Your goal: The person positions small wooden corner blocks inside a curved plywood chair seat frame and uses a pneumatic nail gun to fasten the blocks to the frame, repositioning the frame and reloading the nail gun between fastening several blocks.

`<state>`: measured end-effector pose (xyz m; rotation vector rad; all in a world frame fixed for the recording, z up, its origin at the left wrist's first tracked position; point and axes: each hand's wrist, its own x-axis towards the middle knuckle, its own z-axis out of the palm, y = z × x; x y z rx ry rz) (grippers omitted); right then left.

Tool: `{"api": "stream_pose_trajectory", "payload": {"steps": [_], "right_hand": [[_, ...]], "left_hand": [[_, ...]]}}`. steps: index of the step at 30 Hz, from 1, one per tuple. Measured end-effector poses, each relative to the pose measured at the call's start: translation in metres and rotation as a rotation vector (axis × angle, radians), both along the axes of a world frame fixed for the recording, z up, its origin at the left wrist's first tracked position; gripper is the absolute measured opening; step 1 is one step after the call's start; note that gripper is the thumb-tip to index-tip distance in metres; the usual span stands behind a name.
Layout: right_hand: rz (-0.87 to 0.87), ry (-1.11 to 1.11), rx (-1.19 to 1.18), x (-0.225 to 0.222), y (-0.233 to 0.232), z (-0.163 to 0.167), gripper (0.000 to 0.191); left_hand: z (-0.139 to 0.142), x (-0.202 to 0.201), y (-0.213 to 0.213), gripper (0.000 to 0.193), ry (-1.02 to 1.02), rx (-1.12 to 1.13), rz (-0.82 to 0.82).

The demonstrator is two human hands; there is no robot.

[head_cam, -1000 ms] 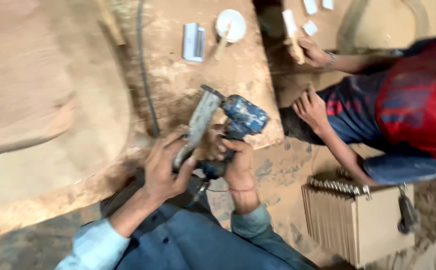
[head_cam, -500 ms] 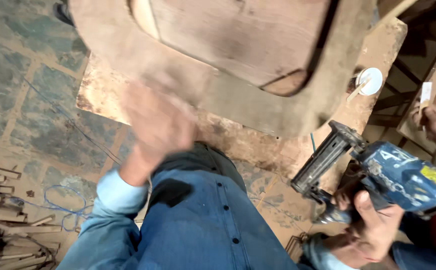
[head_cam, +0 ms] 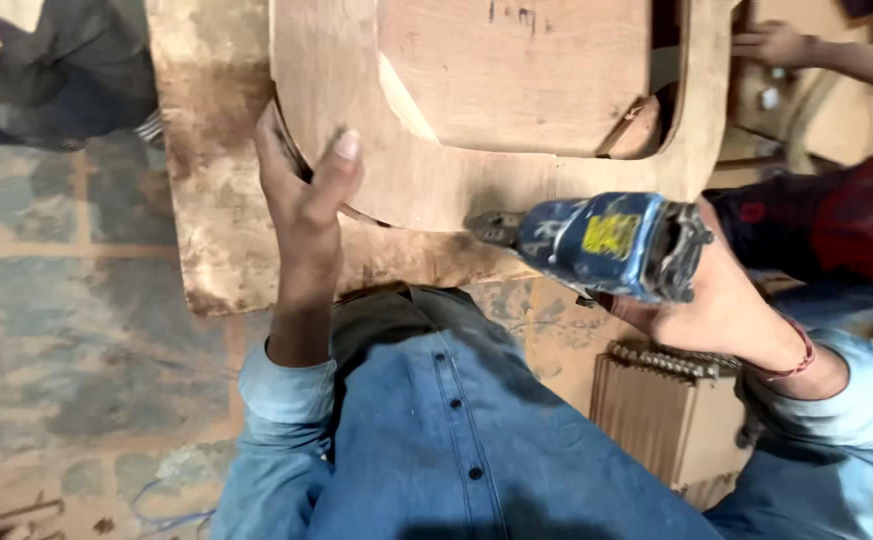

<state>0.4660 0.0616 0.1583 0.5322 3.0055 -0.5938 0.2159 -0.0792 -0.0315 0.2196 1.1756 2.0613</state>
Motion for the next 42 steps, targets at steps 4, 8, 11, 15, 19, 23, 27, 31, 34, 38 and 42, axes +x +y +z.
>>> {"api": "stream_pose_trajectory", "payload": {"steps": [4,8,11,15,19,23,27,31,34,38,42], "right_hand": [[-0.226,-0.148,-0.402,-0.03,-0.019,0.024,0.047],[-0.089,-0.165,-0.264,-0.06,-0.023,0.033,0.042],[-0.023,-0.163,-0.223,-0.073,-0.027,0.036,0.04],[-0.059,-0.197,-0.202,-0.08,-0.029,0.045,0.038],[-0.177,-0.21,-0.222,-0.091,-0.027,0.047,0.046],[-0.056,-0.113,-0.15,-0.112,-0.026,0.046,0.05],[-0.041,-0.122,-0.142,-0.133,-0.024,0.048,0.049],[-0.109,-0.186,-0.201,-0.149,-0.026,0.044,0.044],[-0.138,-0.253,-0.207,-0.164,-0.023,0.04,0.05],[-0.043,-0.287,-0.193,-0.179,-0.02,0.039,0.052],[-0.035,-0.32,-0.204,-0.186,-0.026,0.042,0.048]], "left_hand": [[-0.007,0.007,0.001,0.091,0.049,0.07,0.025],[-0.022,0.006,0.001,0.09,0.145,0.141,0.029],[-0.025,0.003,-0.001,0.088,0.191,0.154,0.038],[-0.021,-0.001,-0.001,0.089,0.154,0.145,0.017],[-0.022,0.0,-0.001,0.087,0.166,0.15,0.029],[-0.025,-0.009,-0.002,0.089,0.155,0.147,0.008],[-0.03,-0.051,0.01,0.096,-0.044,0.079,-0.1],[-0.035,-0.105,0.044,0.112,0.125,-0.101,-0.239],[-0.034,-0.119,0.055,0.098,0.105,0.081,-0.352],[-0.028,-0.12,0.053,0.08,0.029,0.204,-0.311],[-0.024,-0.123,0.049,0.068,0.076,0.158,-0.289]]}}
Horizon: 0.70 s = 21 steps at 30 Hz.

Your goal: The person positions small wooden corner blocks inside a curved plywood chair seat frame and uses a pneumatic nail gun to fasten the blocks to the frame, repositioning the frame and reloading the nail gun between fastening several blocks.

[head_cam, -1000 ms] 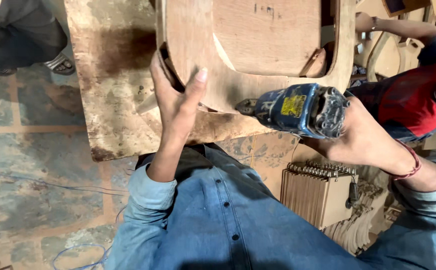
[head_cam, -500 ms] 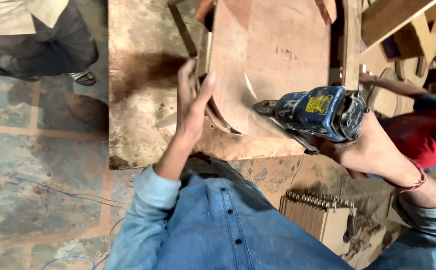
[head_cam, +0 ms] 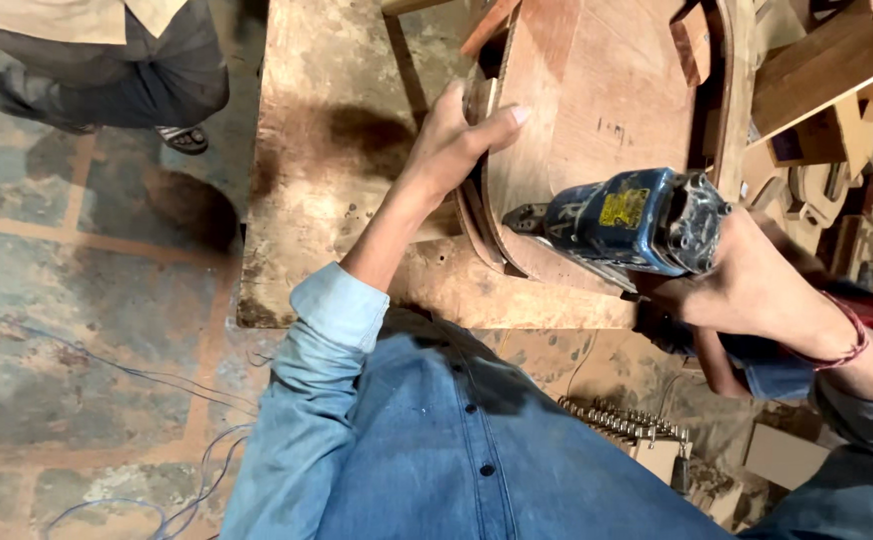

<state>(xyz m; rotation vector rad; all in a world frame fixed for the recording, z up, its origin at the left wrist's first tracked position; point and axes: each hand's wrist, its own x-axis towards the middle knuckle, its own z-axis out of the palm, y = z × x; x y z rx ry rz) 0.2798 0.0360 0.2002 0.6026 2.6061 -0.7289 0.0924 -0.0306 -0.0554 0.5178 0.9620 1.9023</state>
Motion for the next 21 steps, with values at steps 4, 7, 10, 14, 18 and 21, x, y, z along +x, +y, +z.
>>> {"api": "stream_pose_trajectory", "payload": {"steps": [4,7,10,14,18,21], "right_hand": [[0.066,-0.026,0.102,-0.007,-0.013,0.011,0.042],[-0.615,-0.376,-0.055,-0.009,-0.028,0.019,0.048],[-0.476,-0.23,-0.052,-0.008,-0.03,0.022,0.054],[-0.211,-0.166,0.106,0.004,-0.021,0.007,0.033],[0.087,0.151,0.095,0.024,-0.009,-0.006,0.022],[-0.023,0.058,0.069,0.033,-0.004,-0.015,0.018]], "left_hand": [[0.002,-0.003,-0.001,0.069,-0.011,0.026,-0.013],[0.002,-0.003,-0.001,0.069,0.01,-0.008,-0.007],[0.001,-0.003,-0.003,0.071,0.023,-0.015,-0.016],[0.002,-0.003,-0.006,0.075,-0.049,0.058,-0.053],[0.005,-0.003,-0.011,0.079,-0.049,0.004,-0.061],[0.003,-0.002,-0.011,0.083,-0.024,0.015,-0.076]]}}
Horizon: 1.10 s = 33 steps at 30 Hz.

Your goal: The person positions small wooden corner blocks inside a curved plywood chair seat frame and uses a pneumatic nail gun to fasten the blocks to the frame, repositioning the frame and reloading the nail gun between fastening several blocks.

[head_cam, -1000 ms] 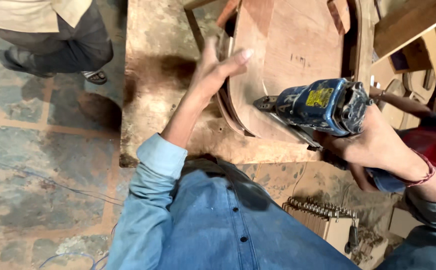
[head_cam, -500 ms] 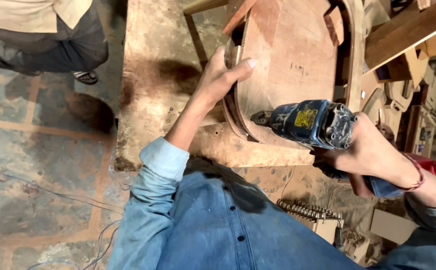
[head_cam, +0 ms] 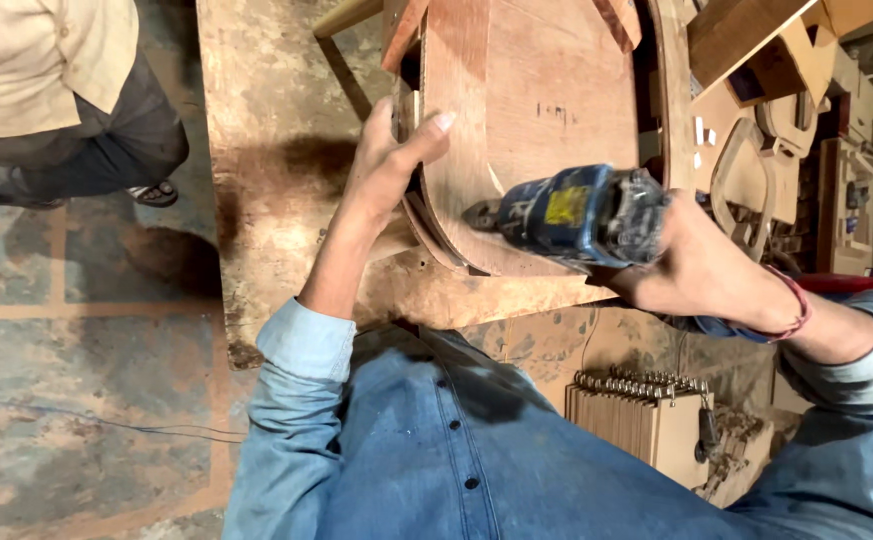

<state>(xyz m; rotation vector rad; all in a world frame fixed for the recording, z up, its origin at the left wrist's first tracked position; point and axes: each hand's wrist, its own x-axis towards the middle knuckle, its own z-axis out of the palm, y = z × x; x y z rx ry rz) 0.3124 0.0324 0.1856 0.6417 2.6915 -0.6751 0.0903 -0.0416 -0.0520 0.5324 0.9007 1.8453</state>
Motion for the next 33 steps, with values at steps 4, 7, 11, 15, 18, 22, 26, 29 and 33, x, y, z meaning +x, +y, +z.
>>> {"api": "stream_pose_trajectory", "payload": {"steps": [4,7,11,15,18,22,26,29,33], "right_hand": [[0.017,0.035,-0.065,-0.001,-0.001,0.0,0.017],[-0.011,0.02,0.017,-0.01,-0.005,0.008,0.031],[0.093,0.184,0.081,-0.033,-0.002,0.015,0.039],[0.055,0.163,0.139,-0.057,0.012,0.013,0.041],[0.056,0.149,0.104,-0.071,0.022,0.006,0.038],[0.038,0.05,0.071,-0.085,0.028,-0.003,0.037],[0.127,0.134,0.08,-0.096,0.035,0.004,0.037],[0.002,0.063,0.053,-0.106,0.042,0.002,0.04],[-0.048,0.092,-0.005,-0.104,0.047,0.004,0.04]], "left_hand": [[-0.009,0.0,0.004,0.094,0.061,-0.023,-0.008],[-0.015,0.006,0.004,0.101,0.105,-0.178,0.013],[-0.018,0.031,-0.012,0.11,0.326,-0.201,0.384],[-0.014,0.053,-0.028,0.089,0.187,-0.226,0.338],[-0.009,0.056,-0.03,0.059,0.036,-0.208,0.23],[-0.004,0.051,-0.026,0.05,0.018,-0.143,0.292],[-0.004,0.048,-0.024,0.049,0.088,-0.181,0.319],[-0.006,0.047,-0.025,0.055,0.06,-0.084,0.297],[-0.005,0.043,-0.027,0.059,0.093,-0.101,0.286]]}}
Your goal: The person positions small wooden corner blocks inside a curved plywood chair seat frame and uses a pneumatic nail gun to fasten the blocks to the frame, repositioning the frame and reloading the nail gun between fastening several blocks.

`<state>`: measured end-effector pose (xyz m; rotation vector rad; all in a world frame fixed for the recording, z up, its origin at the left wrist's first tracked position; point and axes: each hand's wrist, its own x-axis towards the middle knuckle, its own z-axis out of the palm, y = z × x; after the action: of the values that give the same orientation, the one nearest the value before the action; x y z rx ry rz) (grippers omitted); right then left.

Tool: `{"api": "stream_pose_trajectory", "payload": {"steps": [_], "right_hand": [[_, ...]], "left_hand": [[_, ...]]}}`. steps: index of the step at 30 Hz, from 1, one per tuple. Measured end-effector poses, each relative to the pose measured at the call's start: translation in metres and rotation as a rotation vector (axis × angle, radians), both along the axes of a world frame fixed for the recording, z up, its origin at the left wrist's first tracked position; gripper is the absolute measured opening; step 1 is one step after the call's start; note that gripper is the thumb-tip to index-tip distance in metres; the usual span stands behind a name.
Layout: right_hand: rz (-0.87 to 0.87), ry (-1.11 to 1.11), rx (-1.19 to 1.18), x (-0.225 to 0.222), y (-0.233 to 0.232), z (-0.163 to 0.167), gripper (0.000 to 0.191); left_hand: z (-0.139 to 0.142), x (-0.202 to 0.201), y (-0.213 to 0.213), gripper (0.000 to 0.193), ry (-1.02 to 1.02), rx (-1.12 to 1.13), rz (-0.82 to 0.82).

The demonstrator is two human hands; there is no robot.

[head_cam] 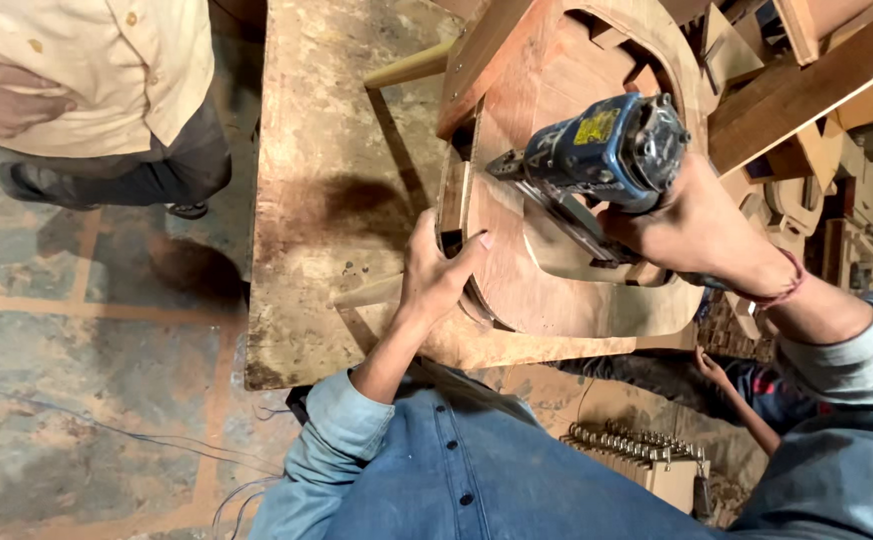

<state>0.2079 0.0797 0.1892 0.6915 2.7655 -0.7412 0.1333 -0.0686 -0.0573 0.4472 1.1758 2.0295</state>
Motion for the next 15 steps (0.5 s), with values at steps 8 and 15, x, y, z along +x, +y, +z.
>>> {"api": "stream_pose_trajectory", "payload": {"steps": [8,15], "right_hand": [[0.004,-0.057,0.082,0.012,-0.008,-0.002,0.031],[0.08,-0.023,0.064,0.02,-0.007,-0.011,0.028]], "left_hand": [[0.0,-0.007,-0.014,0.082,0.048,-0.054,-0.127],[-0.007,0.012,-0.031,0.086,0.077,-0.034,-0.136]]}}
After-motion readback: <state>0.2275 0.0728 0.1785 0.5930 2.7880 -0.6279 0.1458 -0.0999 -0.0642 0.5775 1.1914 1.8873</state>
